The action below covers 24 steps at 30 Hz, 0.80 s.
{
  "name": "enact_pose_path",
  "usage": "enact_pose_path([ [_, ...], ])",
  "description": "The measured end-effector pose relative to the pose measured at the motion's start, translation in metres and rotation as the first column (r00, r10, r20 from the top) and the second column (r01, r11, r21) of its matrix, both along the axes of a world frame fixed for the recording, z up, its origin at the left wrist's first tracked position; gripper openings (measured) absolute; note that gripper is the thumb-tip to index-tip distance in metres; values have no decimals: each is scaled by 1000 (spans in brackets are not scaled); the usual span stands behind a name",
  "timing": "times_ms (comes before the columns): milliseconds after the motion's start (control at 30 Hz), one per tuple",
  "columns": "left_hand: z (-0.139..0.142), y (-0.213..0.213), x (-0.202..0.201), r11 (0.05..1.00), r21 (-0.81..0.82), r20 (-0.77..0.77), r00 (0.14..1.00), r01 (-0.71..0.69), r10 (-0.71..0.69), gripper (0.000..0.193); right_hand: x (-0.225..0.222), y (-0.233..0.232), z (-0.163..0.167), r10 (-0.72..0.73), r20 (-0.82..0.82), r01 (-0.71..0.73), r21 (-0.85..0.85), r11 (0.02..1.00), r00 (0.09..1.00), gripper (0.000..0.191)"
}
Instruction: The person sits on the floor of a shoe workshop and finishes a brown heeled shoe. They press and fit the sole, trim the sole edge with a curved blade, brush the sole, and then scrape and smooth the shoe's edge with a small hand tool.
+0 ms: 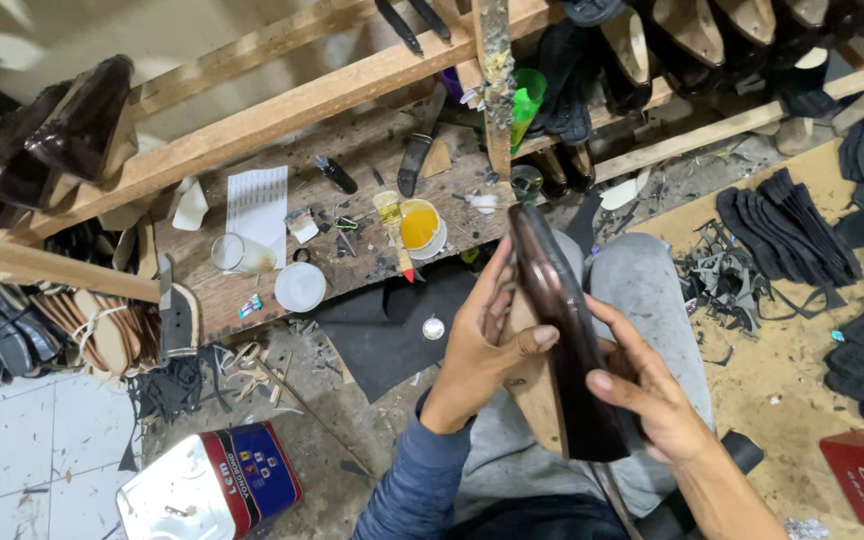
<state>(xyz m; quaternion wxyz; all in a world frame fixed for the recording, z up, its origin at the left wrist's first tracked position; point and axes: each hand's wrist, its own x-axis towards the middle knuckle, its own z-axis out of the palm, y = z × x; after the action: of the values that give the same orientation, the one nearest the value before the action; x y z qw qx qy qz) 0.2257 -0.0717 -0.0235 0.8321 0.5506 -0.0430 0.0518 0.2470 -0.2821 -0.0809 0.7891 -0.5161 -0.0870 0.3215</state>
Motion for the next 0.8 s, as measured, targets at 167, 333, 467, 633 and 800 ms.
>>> enact_pose_path([
  [167,-7,20,5,991,-125,-93,994,45,-57,102,2,22,-8,-78,-143,90,82,993,987,81],
  [333,-24,42,27,989,-141,-161,985,36,-59,103,15,49,-6,-70,52,72,-39,997,996,78],
  [467,-41,55,50,993,-112,-128,991,35,-49,105,38,66,-15,-47,85,56,-108,993,995,80],
  [633,-51,64,68,994,-99,-151,987,45,-60,106,56,76,-32,-77,172,97,-109,989,982,79],
  [800,-57,73,81,999,12,-112,993,46,-45,109,74,84,-42,-122,197,132,-41,990,973,77],
])
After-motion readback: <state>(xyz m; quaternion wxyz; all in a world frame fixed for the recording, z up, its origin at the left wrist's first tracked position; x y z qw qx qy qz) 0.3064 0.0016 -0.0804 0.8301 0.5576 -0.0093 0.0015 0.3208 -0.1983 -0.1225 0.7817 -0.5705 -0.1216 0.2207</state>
